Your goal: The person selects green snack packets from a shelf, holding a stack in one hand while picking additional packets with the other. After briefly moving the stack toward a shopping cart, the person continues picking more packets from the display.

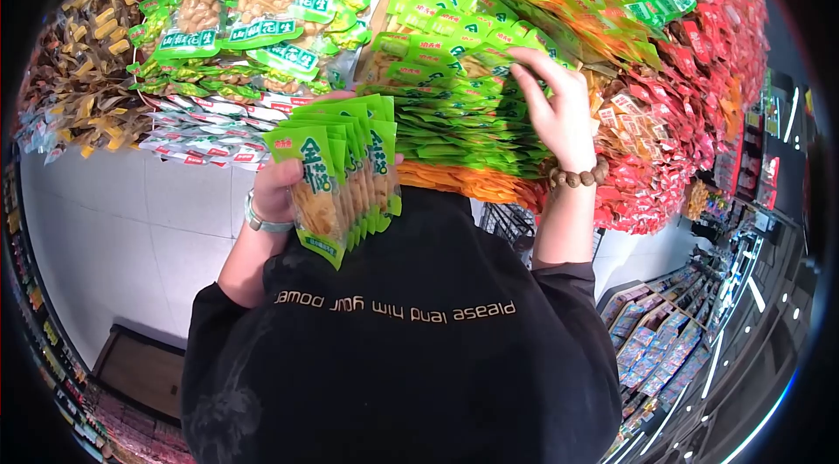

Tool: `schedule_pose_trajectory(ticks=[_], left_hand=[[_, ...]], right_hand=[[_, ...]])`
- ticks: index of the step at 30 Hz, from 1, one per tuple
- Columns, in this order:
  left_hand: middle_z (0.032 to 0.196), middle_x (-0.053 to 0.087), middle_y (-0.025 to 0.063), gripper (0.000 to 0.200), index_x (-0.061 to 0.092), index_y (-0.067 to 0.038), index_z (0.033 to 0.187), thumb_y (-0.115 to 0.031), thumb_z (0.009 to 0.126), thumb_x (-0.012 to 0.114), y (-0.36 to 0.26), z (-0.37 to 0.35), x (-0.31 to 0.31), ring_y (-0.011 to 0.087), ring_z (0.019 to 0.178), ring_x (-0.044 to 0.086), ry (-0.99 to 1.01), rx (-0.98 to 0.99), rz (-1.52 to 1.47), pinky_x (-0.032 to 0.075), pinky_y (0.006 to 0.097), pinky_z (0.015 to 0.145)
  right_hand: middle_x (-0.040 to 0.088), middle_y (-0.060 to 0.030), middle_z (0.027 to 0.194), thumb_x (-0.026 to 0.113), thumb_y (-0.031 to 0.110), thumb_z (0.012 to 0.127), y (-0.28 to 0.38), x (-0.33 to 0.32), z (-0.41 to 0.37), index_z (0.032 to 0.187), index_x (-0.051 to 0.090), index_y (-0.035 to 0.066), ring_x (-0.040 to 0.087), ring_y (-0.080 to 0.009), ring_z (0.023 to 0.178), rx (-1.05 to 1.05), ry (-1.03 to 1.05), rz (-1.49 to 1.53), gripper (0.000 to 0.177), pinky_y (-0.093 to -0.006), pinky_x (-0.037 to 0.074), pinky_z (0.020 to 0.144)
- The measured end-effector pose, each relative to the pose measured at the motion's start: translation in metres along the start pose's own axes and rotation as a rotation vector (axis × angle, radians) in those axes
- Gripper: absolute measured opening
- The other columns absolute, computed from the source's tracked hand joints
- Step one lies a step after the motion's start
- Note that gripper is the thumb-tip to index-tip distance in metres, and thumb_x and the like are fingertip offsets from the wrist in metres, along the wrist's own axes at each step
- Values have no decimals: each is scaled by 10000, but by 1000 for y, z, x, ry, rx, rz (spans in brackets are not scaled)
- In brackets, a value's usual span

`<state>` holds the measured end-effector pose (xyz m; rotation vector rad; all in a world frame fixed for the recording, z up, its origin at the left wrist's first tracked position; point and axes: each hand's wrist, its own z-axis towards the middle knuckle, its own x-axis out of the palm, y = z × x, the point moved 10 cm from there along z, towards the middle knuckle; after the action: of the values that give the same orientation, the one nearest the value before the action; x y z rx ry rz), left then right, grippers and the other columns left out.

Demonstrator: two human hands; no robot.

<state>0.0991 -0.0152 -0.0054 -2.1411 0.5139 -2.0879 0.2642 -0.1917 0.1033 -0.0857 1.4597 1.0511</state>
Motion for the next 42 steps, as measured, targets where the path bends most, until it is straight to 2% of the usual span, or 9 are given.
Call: schedule_pose_trajectory(ticks=[3, 9, 16, 25, 29, 32, 33, 36, 42], left_hand=[[1440, 463, 246, 960, 271, -30, 1528, -343, 770, 768, -1, 0, 2, 463, 1279, 520, 0, 6, 4, 402, 646, 1088], [1436, 470, 237, 976, 272, -15, 1523, -348, 753, 771, 4, -3, -2, 428, 1280, 530, -36, -28, -14, 394, 651, 1097], [1427, 477, 232, 992, 284, -14, 1516, -370, 732, 777, 2, -4, -1, 408, 1276, 537, -106, -18, -11, 400, 648, 1097], [1421, 478, 239, 990, 286, -20, 1517, -369, 730, 776, 4, -1, 2, 421, 1266, 542, -72, -42, -7, 417, 642, 1085], [1416, 480, 245, 1001, 281, -19, 1521, -371, 726, 776, 5, -3, 6, 430, 1260, 545, -38, -75, -17, 427, 638, 1075], [1415, 480, 252, 1007, 277, -27, 1528, -375, 724, 774, 5, -5, 0, 456, 1248, 549, -116, -37, 2, 442, 637, 1057], [1416, 479, 254, 1009, 275, -29, 1530, -378, 726, 773, 5, -5, 0, 465, 1243, 550, -117, -38, 3, 445, 637, 1054], [1418, 476, 257, 1013, 269, -34, 1536, -385, 730, 772, 3, -5, 2, 490, 1232, 549, -110, -30, 4, 449, 636, 1048], [1420, 474, 257, 1025, 264, -38, 1541, -398, 727, 774, 2, -7, 2, 498, 1230, 547, -101, -20, -1, 445, 639, 1048]], right_hand=[[716, -197, 901, 612, 77, 921, 7, 19, 2, 1090, 696, 40, 703, -366, 803, -8, 79, -67, 192, -403, 560, 730], [719, -189, 909, 634, 123, 917, -3, 24, 6, 1035, 714, 59, 699, -366, 813, 156, 121, -134, 156, -426, 556, 723], [712, -187, 857, 657, 106, 923, 17, 17, 9, 1012, 714, 37, 696, -353, 753, -54, -83, -164, 126, -394, 542, 690], [708, -186, 871, 588, 110, 955, -6, 42, 2, 1115, 694, 34, 694, -361, 792, 195, 277, -45, 206, -414, 533, 717], [705, -155, 965, 595, 51, 934, 25, 23, 3, 1141, 691, 50, 665, -337, 860, -68, 41, -159, 229, -404, 506, 749], [639, -112, 853, 618, 20, 834, 57, 23, 14, 1091, 691, 79, 619, -324, 843, -363, 19, -173, 274, -413, 509, 748], [564, -93, 827, 627, 3, 775, 55, 30, 17, 1005, 691, 65, 577, -304, 856, -336, 40, -174, 247, -403, 487, 779], [575, -98, 817, 630, 3, 763, 50, 43, 25, 894, 667, 38, 593, -300, 858, -304, 164, -153, 140, -409, 483, 799], [586, -67, 749, 623, 71, 759, 63, 45, 23, 787, 640, 71, 587, -266, 817, -388, 119, -367, 33, -391, 455, 756]])
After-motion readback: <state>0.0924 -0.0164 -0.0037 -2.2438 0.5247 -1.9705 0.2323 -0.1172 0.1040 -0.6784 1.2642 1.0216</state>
